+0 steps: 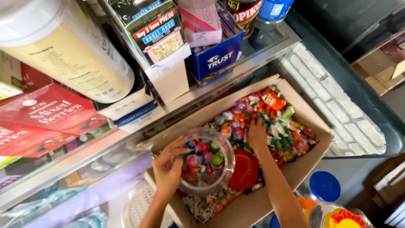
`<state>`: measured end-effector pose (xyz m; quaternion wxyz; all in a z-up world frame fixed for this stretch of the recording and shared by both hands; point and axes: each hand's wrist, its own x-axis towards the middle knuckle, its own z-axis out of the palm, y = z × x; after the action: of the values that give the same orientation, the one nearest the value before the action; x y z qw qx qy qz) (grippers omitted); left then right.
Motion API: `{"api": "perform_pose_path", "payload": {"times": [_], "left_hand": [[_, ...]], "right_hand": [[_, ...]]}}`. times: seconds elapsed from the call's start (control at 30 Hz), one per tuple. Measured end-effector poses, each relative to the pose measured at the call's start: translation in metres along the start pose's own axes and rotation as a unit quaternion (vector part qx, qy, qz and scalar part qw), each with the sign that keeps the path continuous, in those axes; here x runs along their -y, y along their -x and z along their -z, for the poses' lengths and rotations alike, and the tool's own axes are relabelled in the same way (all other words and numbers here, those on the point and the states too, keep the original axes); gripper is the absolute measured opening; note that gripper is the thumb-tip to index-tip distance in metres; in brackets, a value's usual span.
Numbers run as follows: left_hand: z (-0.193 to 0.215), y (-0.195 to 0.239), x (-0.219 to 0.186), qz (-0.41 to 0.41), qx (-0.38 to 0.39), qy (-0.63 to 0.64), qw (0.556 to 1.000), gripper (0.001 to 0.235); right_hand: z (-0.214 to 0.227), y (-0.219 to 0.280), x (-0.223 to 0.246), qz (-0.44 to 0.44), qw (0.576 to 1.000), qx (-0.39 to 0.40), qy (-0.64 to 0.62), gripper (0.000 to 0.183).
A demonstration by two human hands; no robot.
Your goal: Filling clear plastic jars with assorted candies from a storage box.
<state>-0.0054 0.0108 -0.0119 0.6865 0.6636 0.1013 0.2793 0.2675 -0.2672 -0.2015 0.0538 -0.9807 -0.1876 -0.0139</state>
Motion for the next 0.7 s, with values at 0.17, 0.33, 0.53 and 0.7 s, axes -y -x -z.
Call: {"api": "perform_pose_path", "payload": {"times": [0.17,0.33,0.53,0.7], "left_hand": [[-0.011,-0.004,-0.007,-0.012,0.000,-0.032,0.999,0.036],[-0.014,-0.006,-0.009,-0.027,-0.003,-0.034,0.999,0.036],[-0.013,-0.007,-0.011,-0.028,0.000,-0.042,0.999,0.036],[-0.013,-0.007,-0.009,-0.034,-0.007,-0.037,0.999,0.036]], "right_hand": [[-0.007,-0.001,-0.005,0.036,0.999,-0.013,0.040,0.055],[0.006,0.003,0.005,0.003,0.998,0.052,0.035,0.078],[0.018,0.008,0.012,-0.018,0.998,0.052,-0.024,0.071],[0.025,0.007,0.007,-0.024,0.984,0.009,-0.176,0.055]]}}
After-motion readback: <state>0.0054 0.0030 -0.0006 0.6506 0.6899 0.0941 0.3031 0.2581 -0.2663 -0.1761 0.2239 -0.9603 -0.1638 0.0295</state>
